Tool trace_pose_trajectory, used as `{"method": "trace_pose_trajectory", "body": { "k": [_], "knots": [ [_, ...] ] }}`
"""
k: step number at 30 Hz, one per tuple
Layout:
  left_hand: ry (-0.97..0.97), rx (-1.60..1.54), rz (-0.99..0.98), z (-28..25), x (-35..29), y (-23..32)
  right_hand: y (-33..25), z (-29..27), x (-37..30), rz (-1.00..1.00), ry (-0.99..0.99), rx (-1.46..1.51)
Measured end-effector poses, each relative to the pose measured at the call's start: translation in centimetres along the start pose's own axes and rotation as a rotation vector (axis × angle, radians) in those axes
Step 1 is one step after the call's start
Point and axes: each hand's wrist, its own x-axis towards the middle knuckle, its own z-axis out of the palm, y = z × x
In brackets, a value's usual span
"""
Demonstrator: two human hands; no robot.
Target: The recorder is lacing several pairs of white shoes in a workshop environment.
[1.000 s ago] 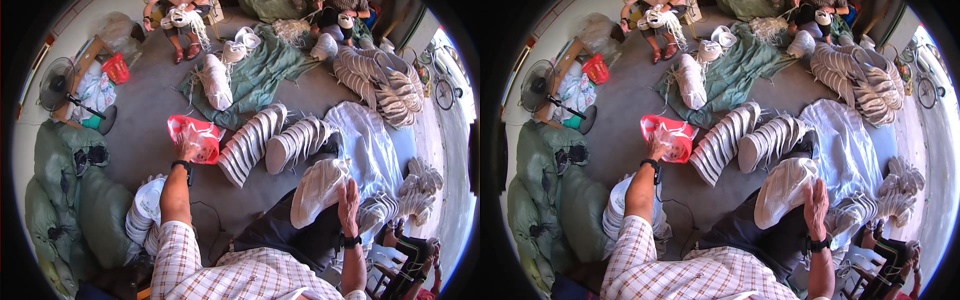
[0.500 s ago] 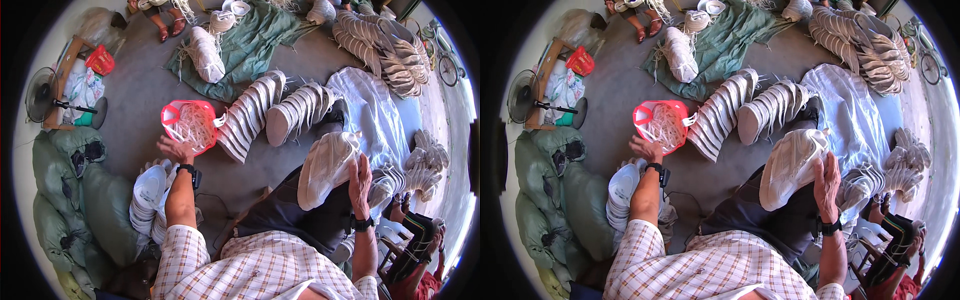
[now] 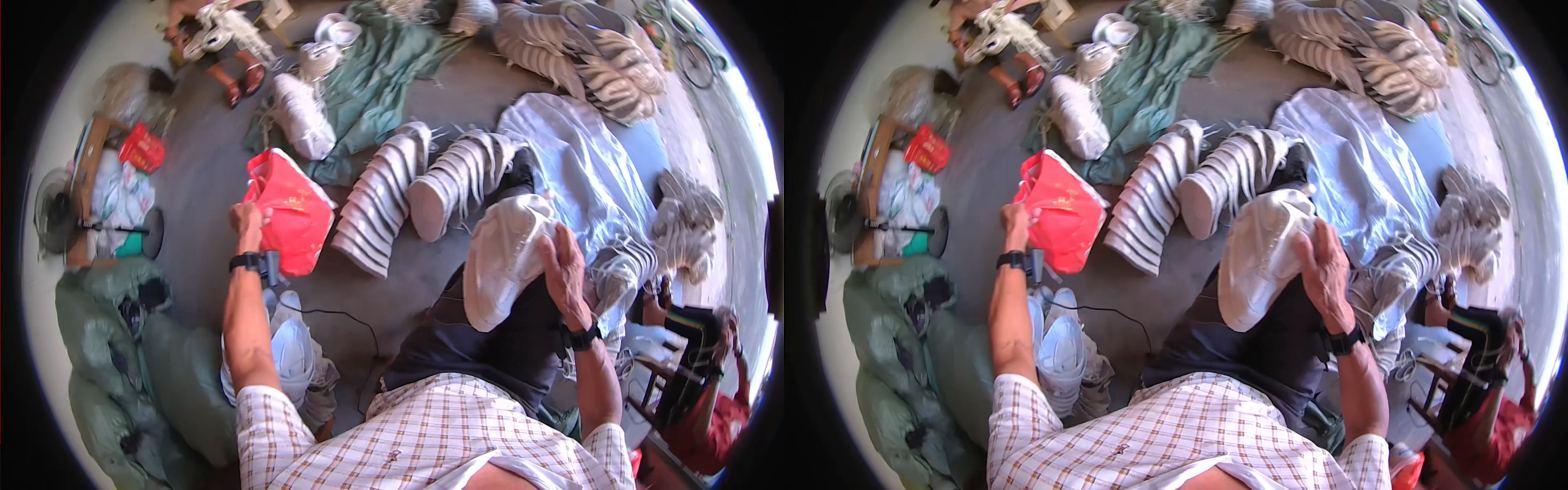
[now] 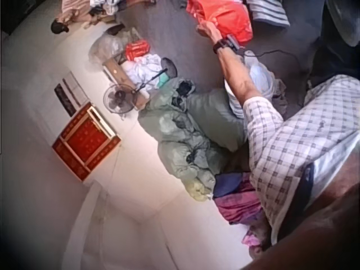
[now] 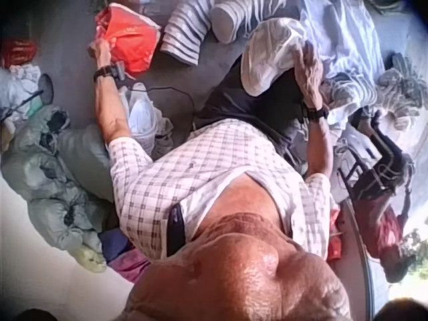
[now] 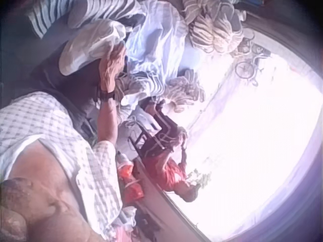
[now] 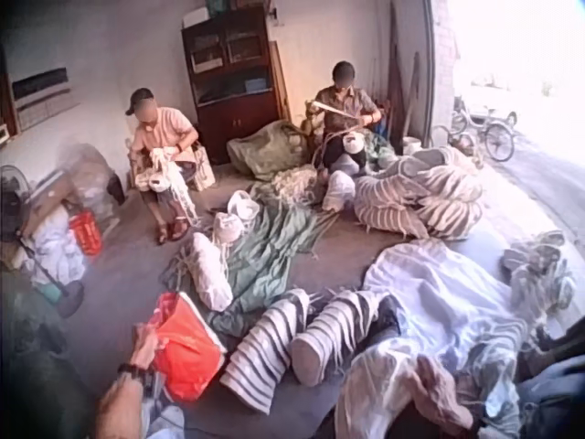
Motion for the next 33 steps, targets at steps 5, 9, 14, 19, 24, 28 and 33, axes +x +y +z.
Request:
{"method": "trace_pose_trajectory", "body": {
  "k": [5, 9, 14, 19, 24, 28, 33],
  "knots": [
    [-0.187, -0.036, 0.088, 2.1, 0.1, 9.5, -1.0, 0.9, 0.7, 0.022, -0.041, 0.096],
    [-0.405, 0.013, 0.235, 6.0, -4.0, 18.3, -0.7, 1.4, 0.2, -0.038, -0.093, 0.145],
    [-0.667, -0.088, 0.432, 14.2, -15.0, 25.7, 1.9, -2.6, -3.0, -0.044, 0.196, 0.313],
    [-1.003, -0.183, 0.62, 21.3, -28.5, 30.0, 6.9, -8.3, -8.8, 0.266, 0.369, 0.714],
    [-1.449, -0.184, 0.651, 25.4, -43.8, 27.7, 7.0, -19.1, -16.2, 0.306, 0.708, 0.693],
    [-1.773, -0.118, 0.467, 26.1, -49.9, 23.0, 7.5, -23.4, -20.4, 0.393, 0.968, 0.532],
    [-2.129, 0.209, 0.425, 26.1, -55.2, 12.3, 9.5, -21.4, -28.4, 0.929, 0.762, 0.69]
  ]
}}
